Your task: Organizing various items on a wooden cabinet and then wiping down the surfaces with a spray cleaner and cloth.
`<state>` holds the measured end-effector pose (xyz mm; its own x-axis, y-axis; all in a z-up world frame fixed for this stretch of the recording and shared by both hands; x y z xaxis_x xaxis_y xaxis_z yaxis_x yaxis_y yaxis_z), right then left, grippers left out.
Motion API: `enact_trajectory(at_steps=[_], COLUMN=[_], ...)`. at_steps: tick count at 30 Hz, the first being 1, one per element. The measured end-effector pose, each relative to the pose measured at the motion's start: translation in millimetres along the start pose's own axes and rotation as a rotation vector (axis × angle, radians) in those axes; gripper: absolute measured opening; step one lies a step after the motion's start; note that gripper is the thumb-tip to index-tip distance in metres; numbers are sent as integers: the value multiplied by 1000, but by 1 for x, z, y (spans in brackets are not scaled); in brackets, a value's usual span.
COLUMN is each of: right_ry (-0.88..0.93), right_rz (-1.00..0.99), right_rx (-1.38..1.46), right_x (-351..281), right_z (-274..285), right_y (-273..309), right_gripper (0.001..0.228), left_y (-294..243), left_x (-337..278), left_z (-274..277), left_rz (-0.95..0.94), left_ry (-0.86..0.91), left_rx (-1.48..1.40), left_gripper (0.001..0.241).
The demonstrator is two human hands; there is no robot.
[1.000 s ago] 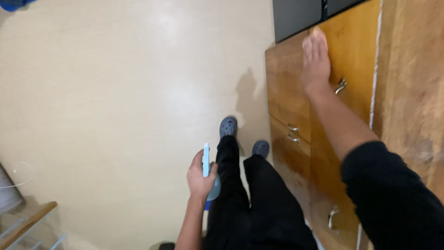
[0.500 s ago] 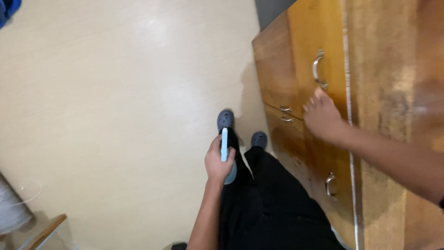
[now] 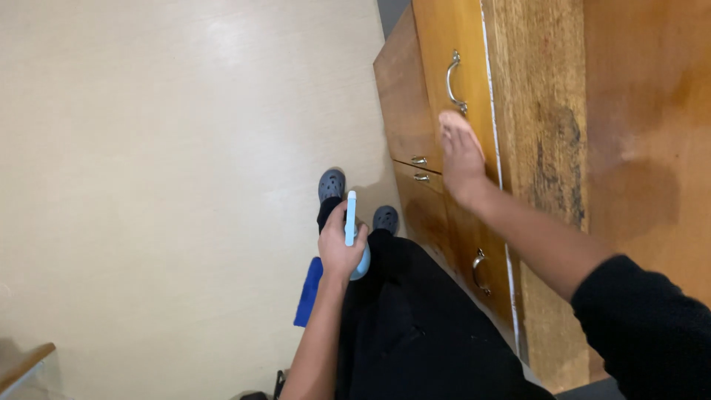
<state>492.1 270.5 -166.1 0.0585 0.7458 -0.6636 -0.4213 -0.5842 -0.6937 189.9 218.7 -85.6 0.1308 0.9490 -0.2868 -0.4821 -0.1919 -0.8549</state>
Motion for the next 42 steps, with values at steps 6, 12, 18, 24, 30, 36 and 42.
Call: enact_trajectory(at_steps=[6,12,18,24,30,36,42], right_ry=[29,-30,-92,-13,228,471,173], right_rz=[183,274,23,138,485,625,397], right_rx=[46,20,94,82,691,1906,3299], right_x=[-130,-151,-133,-159,-245,-336,-393], right_z=[21,48,60,12,7,-34,-68], right_y=[3,-41,-59,27,17,10,45], right_gripper=[64,64,64,61,38,56,65], left_y=[-13,-38,-56,-52,-46,-75,-88], left_x=[-25,-42,-43,-63,-69,-89,-102], left_z=[-12,-30,-45,-26,-40,-81,-113], left_rz=[-29,1,-132,-95,-46,-26,-259], left_ry=[-25,7,23,21,216,452,484], left_rx=[8,-19,9,-7,83,268,196], left_gripper=[51,49,52,52,51,57,55])
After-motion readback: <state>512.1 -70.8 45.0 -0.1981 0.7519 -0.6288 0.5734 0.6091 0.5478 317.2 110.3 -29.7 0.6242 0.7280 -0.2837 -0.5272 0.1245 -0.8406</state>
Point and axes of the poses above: each hand's wrist, its own x-axis towards the middle knuckle, its own z-axis out of the back of the hand, y = z × x, the point moved 6 cm from there along x, towards the middle knuckle, and after that the axes turned 4 degrees about y, right-handed, at the moved point
